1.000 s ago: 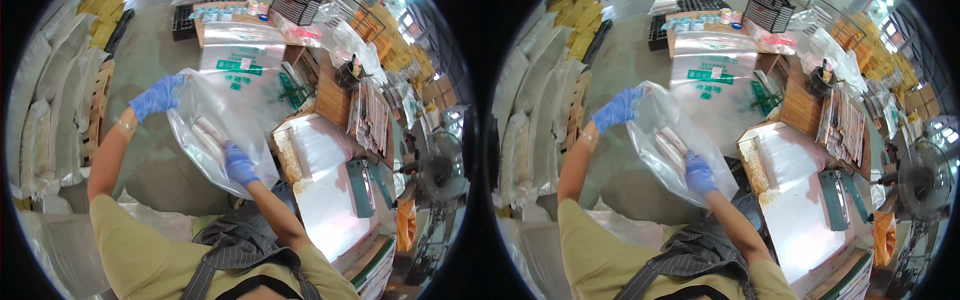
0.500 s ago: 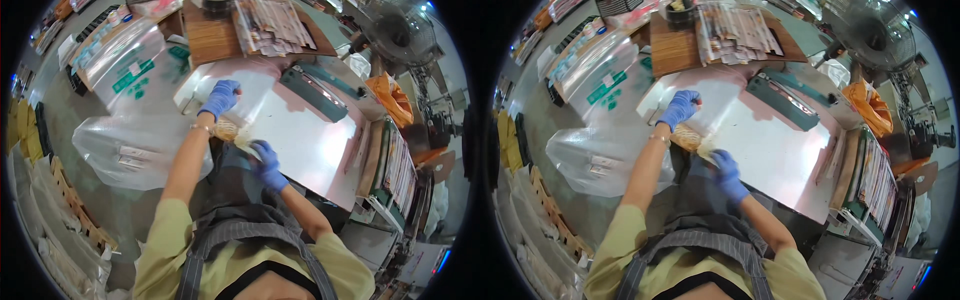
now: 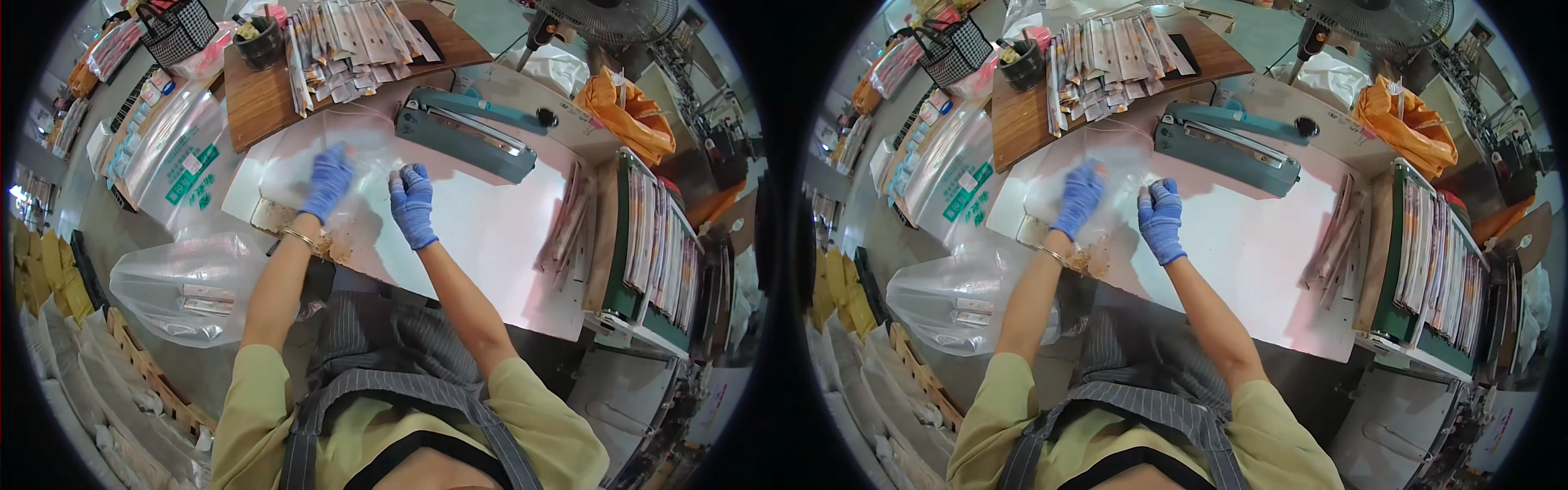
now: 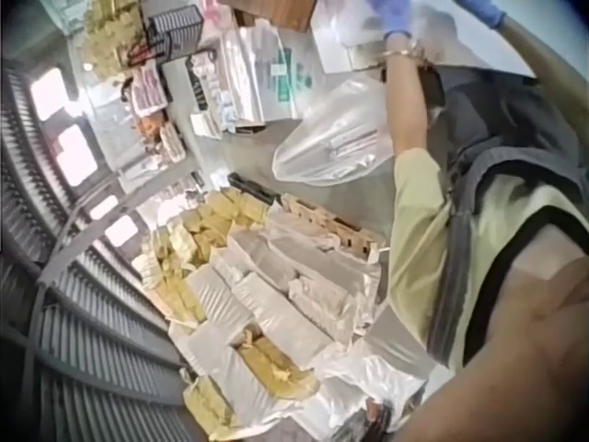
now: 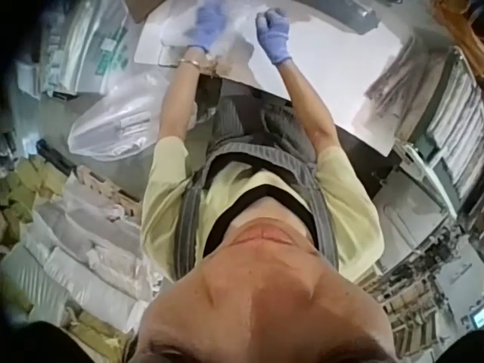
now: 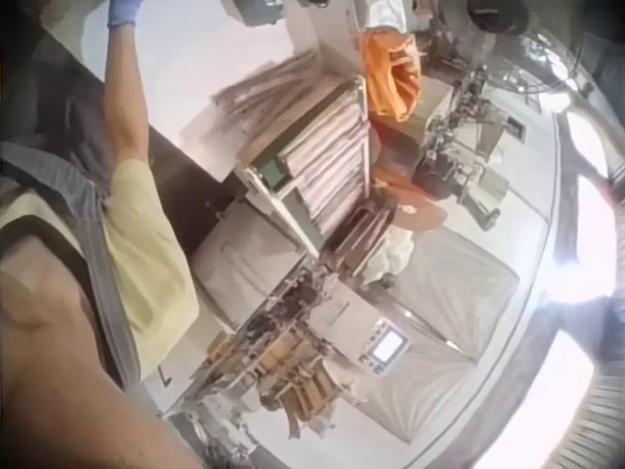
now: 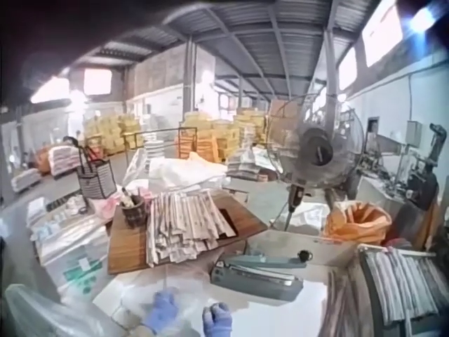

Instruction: Packaging bundles of sticks into plastic bags and sealing them with a heat sealer.

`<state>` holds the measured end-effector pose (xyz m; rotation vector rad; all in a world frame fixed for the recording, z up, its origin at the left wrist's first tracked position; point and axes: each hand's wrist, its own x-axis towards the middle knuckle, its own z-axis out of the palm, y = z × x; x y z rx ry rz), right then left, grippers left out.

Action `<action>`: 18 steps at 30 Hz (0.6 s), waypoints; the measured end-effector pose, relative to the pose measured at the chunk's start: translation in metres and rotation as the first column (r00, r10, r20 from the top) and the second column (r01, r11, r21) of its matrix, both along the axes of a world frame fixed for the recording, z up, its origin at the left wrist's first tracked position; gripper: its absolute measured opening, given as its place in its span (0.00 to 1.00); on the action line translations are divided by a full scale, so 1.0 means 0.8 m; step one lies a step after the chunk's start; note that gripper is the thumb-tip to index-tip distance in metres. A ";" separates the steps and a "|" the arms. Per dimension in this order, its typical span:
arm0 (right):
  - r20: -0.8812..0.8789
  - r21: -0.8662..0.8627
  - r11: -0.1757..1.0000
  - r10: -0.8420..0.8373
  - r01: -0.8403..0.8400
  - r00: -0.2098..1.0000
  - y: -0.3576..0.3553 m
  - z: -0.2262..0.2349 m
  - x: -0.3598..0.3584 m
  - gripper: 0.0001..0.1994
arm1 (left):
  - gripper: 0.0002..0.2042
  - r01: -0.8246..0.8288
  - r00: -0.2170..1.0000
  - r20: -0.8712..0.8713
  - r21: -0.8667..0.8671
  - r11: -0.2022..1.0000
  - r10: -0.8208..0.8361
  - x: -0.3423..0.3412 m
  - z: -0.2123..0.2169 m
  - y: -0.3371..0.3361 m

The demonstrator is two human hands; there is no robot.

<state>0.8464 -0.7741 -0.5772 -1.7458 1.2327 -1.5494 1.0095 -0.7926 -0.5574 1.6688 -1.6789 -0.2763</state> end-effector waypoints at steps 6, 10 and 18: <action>0.016 0.169 0.985 -0.027 0.024 0.999 0.008 -0.019 -0.027 0.07 | 0.08 -0.191 0.939 -0.294 -0.010 0.982 0.179 0.002 0.033 0.022; 0.224 0.244 0.950 0.143 -0.197 0.964 0.035 0.014 0.004 0.06 | 0.20 0.120 0.838 0.545 -0.158 0.980 -0.015 -0.039 0.012 0.036; -0.487 0.157 0.966 -0.106 0.206 0.867 0.009 -0.010 -0.058 0.08 | 0.24 -0.032 0.932 0.361 0.164 0.986 -0.030 0.033 -0.001 0.011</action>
